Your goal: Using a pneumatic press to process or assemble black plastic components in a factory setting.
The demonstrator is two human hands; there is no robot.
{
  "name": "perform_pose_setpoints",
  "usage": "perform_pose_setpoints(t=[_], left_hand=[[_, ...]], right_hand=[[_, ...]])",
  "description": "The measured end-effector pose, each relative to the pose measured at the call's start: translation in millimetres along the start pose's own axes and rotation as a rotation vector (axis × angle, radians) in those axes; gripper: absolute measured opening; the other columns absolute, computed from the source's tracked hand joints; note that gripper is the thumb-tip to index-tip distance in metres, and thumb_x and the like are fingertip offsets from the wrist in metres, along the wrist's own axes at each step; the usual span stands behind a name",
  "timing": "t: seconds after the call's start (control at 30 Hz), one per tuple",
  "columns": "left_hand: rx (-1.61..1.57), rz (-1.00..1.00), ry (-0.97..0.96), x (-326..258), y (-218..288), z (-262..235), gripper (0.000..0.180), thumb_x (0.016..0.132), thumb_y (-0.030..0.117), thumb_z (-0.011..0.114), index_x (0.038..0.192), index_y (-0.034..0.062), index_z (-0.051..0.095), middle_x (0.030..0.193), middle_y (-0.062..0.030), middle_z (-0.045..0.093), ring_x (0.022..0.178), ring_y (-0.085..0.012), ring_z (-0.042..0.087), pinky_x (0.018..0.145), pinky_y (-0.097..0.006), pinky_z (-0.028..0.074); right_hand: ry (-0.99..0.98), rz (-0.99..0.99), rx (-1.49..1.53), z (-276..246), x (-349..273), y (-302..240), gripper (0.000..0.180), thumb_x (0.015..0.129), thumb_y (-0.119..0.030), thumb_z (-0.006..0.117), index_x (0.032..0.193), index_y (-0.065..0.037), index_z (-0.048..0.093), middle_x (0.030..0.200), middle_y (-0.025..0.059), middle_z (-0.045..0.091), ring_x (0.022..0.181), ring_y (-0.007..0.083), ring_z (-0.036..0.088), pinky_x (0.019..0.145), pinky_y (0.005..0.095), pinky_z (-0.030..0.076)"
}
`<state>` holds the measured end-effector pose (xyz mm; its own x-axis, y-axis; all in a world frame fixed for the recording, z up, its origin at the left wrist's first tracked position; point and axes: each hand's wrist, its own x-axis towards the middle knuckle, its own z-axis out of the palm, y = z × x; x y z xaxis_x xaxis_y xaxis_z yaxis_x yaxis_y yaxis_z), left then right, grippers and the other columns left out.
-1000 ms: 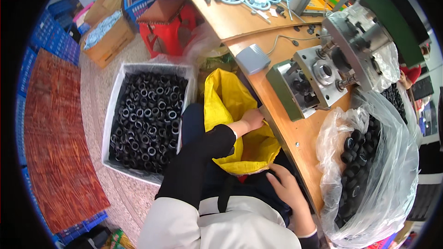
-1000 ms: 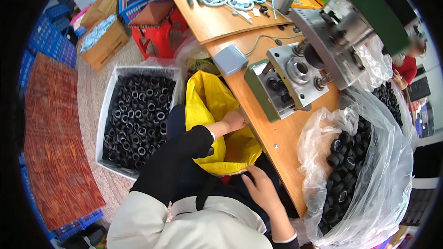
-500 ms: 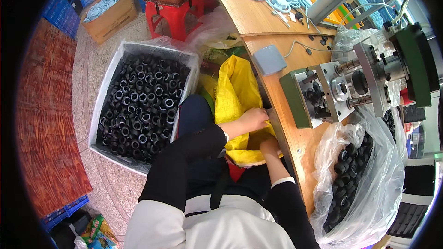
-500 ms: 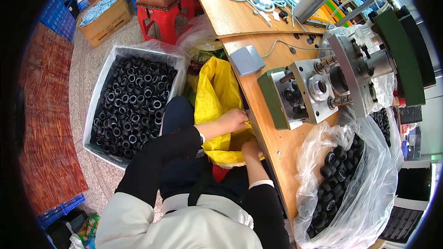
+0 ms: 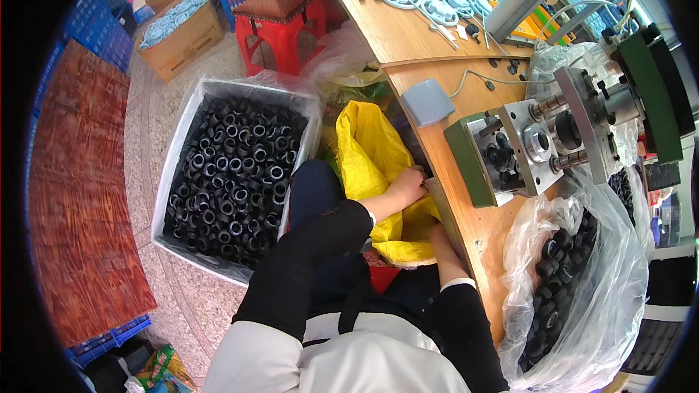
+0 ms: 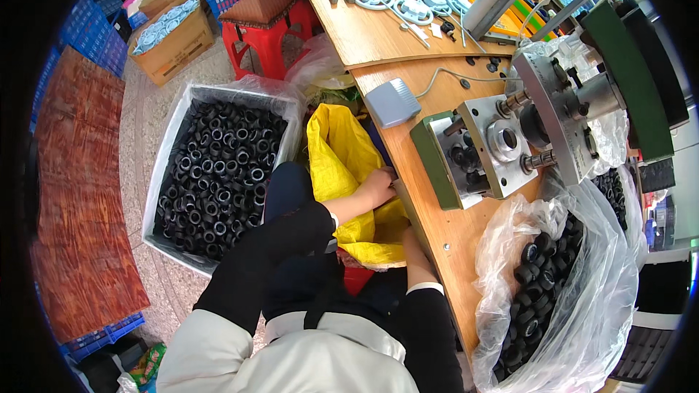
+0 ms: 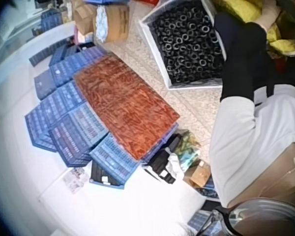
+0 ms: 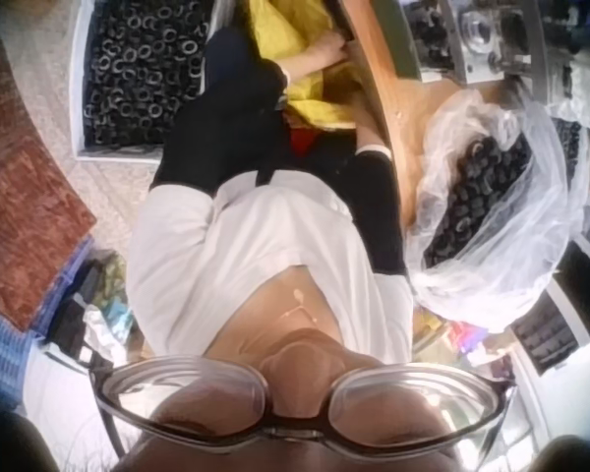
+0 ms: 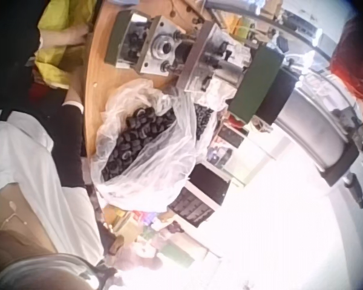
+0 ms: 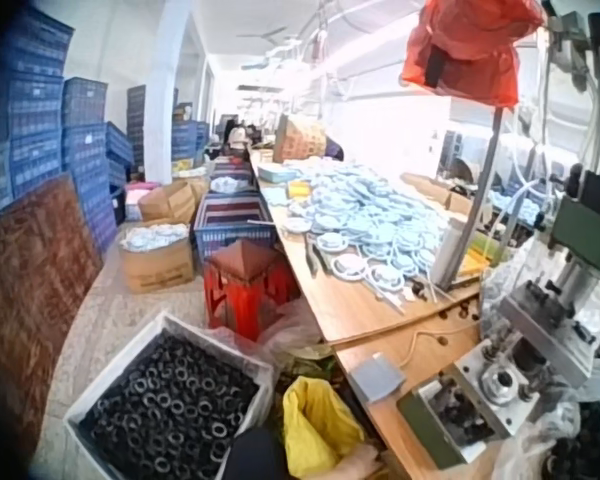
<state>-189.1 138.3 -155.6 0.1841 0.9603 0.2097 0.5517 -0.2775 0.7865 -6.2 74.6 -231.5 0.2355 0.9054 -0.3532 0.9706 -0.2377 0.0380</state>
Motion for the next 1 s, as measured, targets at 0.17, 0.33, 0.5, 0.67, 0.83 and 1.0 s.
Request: perform_pose_setpoints(t=[0.17, 0.33, 0.5, 0.67, 0.83, 1.0], left_hand=[[-0.123, -0.014, 0.034, -2, -6, 7, 0.019, 0.068, 0.013, 0.065, 0.082, 0.0007, 0.067, 0.089, -0.0173, 0.059, 0.087, -0.0344, 0.058, 0.077, -0.040, 0.047], [-0.131, 0.005, 0.071, -7, -8, -2, 0.019, 0.068, 0.013, 0.066, 0.081, -0.0001, 0.067, 0.086, -0.0172, 0.061, 0.085, -0.0352, 0.058, 0.075, -0.040, 0.048], [-0.106, -0.022, 0.048, -4, 4, -13, 0.019, 0.068, 0.012, 0.066, 0.083, -0.0001, 0.068, 0.085, -0.0166, 0.062, 0.087, -0.0351, 0.058, 0.077, -0.039, 0.048], [-0.101, 0.038, -0.082, -1, 17, -44, 0.034, 0.069, 0.014, 0.069, 0.100, 0.0006, 0.063, 0.101, -0.0169, 0.061, 0.096, -0.0352, 0.057, 0.081, -0.037, 0.048], [0.381, -0.019, 0.080, -56, 54, -121, 0.069, 0.068, 0.024, 0.075, 0.126, 0.0032, 0.043, 0.131, -0.0216, 0.039, 0.118, -0.0413, 0.041, 0.097, -0.045, 0.038], [0.435, -0.445, 0.467, -145, 42, -132, 0.099, 0.059, 0.029, 0.083, 0.134, -0.0045, 0.027, 0.119, -0.0260, 0.044, 0.114, -0.0372, 0.044, 0.094, -0.040, 0.040]], right_hand=[[-0.553, -0.121, -0.205, -41, -31, -18, 0.051, 0.091, -0.036, 0.046, 0.126, 0.002, 0.049, 0.134, 0.0220, 0.044, 0.123, 0.0369, 0.044, 0.103, 0.0464, 0.033], [0.076, -0.642, -0.235, -109, -144, -54, 0.052, 0.091, -0.033, 0.046, 0.126, 0.007, 0.046, 0.128, 0.0269, 0.047, 0.120, 0.0336, 0.048, 0.100, 0.0354, 0.038], [-0.360, -0.822, 0.363, -213, -197, -49, 0.051, 0.088, -0.028, 0.055, 0.122, 0.009, 0.047, 0.121, 0.0269, 0.052, 0.113, 0.0380, 0.051, 0.098, 0.0384, 0.039], [-0.444, -0.849, 0.594, -251, -217, -13, 0.049, 0.088, -0.024, 0.058, 0.125, 0.006, 0.046, 0.124, 0.0246, 0.052, 0.116, 0.0364, 0.049, 0.100, 0.0367, 0.037], [-0.295, -0.740, 0.733, -271, -223, 22, 0.048, 0.087, -0.024, 0.060, 0.122, 0.006, 0.049, 0.123, 0.0235, 0.052, 0.116, 0.0353, 0.049, 0.098, 0.0372, 0.038], [-0.084, -0.726, 0.680, -243, -213, 35, 0.045, 0.086, -0.024, 0.061, 0.117, 0.007, 0.052, 0.120, 0.0244, 0.053, 0.112, 0.0378, 0.051, 0.096, 0.0394, 0.041]])
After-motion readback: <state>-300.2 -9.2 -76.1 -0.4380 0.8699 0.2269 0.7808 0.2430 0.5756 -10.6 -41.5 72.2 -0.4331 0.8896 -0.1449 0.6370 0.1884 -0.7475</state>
